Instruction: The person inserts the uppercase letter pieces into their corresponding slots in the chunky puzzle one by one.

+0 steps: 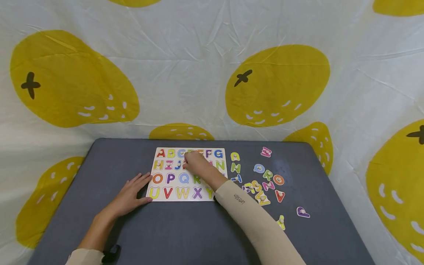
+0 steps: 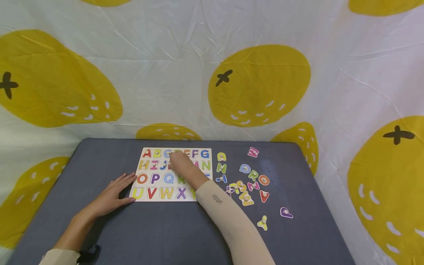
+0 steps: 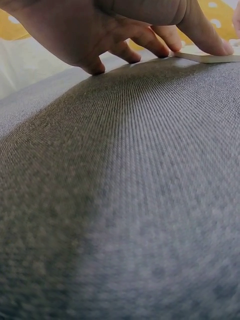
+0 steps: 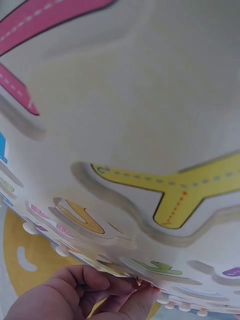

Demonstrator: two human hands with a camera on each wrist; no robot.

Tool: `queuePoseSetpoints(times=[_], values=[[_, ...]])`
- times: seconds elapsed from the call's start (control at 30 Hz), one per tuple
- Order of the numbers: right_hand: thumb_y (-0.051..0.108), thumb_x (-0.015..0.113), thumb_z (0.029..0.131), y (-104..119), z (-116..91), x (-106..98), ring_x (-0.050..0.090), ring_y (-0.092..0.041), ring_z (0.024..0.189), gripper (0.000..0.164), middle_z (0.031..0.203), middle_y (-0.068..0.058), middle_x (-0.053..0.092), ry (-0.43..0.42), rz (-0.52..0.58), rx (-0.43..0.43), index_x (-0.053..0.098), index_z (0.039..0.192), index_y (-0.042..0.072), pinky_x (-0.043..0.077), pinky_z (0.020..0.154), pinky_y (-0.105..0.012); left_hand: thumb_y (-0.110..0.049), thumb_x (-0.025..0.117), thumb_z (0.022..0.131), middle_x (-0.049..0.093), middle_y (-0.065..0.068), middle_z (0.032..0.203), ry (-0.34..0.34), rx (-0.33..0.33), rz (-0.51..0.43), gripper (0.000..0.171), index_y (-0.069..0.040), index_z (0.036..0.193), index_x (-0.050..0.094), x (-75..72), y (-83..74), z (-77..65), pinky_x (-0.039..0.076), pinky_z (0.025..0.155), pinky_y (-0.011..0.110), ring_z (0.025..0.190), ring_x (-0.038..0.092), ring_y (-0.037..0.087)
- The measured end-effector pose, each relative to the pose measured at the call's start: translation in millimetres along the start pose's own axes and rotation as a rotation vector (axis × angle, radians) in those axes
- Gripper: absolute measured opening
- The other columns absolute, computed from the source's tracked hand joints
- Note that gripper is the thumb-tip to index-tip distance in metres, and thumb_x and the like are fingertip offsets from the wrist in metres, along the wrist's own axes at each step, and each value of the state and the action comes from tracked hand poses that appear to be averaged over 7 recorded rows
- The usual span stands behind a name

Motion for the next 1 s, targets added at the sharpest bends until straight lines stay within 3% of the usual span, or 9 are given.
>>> queuePoseSetpoints(times=[0.27, 0.37, 0.5, 0.73, 1.0], values=[[0.030, 0.069, 0.100, -4, -6, -8, 0.054, -0.010, 0.067, 0.023, 0.078, 0.003, 0.060, 0.015, 0.044, 0.011, 0.066, 0.084, 0.014, 0.042, 0.058, -0.022, -0.034, 0.083, 0.086, 0.039, 0.021, 0.163, 0.001, 0.004, 0.001, 0.085, -0.007, 0.157, 0.044, 0.6, -1.2, 1.7, 0.014, 0.115, 0.079, 0.152, 0.023, 0.051], [0.028, 0.071, 0.099, -7, -11, -22, 0.051, -0.010, 0.063, 0.021, 0.076, 0.002, 0.061, -0.009, 0.114, -0.042, 0.069, 0.085, 0.013, 0.040, 0.056, -0.021, -0.033, 0.083, 0.086, 0.038, 0.020, 0.164, 0.003, -0.002, -0.003, 0.085, -0.007, 0.157, 0.044, 1.1, -0.1, 1.7, 0.013, 0.116, 0.079, 0.153, 0.023, 0.051], [0.025, 0.074, 0.097, -16, -19, -47, 0.056, -0.009, 0.065, 0.015, 0.081, 0.000, 0.069, -0.062, 0.158, -0.123, 0.075, 0.094, 0.010, 0.046, 0.062, -0.021, -0.030, 0.084, 0.086, 0.038, 0.021, 0.164, 0.000, -0.004, -0.006, 0.085, -0.006, 0.157, 0.043, 0.0, 0.8, 1.3, 0.012, 0.116, 0.079, 0.153, 0.022, 0.051], [0.023, 0.074, 0.097, -47, -41, -80, 0.065, -0.011, 0.081, 0.013, 0.092, 0.000, 0.075, -0.068, 0.192, -0.162, 0.077, 0.102, 0.011, 0.056, 0.077, -0.027, -0.032, 0.083, 0.087, 0.038, 0.021, 0.164, 0.006, 0.005, -0.012, 0.085, -0.007, 0.157, 0.043, -0.9, -2.5, 3.0, 0.012, 0.115, 0.079, 0.153, 0.022, 0.051], [0.019, 0.073, 0.098, -84, -75, -101, 0.066, -0.015, 0.086, 0.017, 0.096, -0.002, 0.074, -0.058, 0.215, -0.174, 0.076, 0.110, 0.007, 0.057, 0.078, -0.032, -0.030, 0.083, 0.086, 0.038, 0.022, 0.163, 0.004, 0.005, -0.011, 0.084, -0.005, 0.156, 0.043, -1.8, -1.1, 0.8, 0.012, 0.115, 0.079, 0.152, 0.022, 0.052]])
Point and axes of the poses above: each hand's wrist, its own z-axis towards the middle knuckle, its own x-axis out of the palm, y = z × x, the point moved 8 cm from there along z, towards the middle knuckle
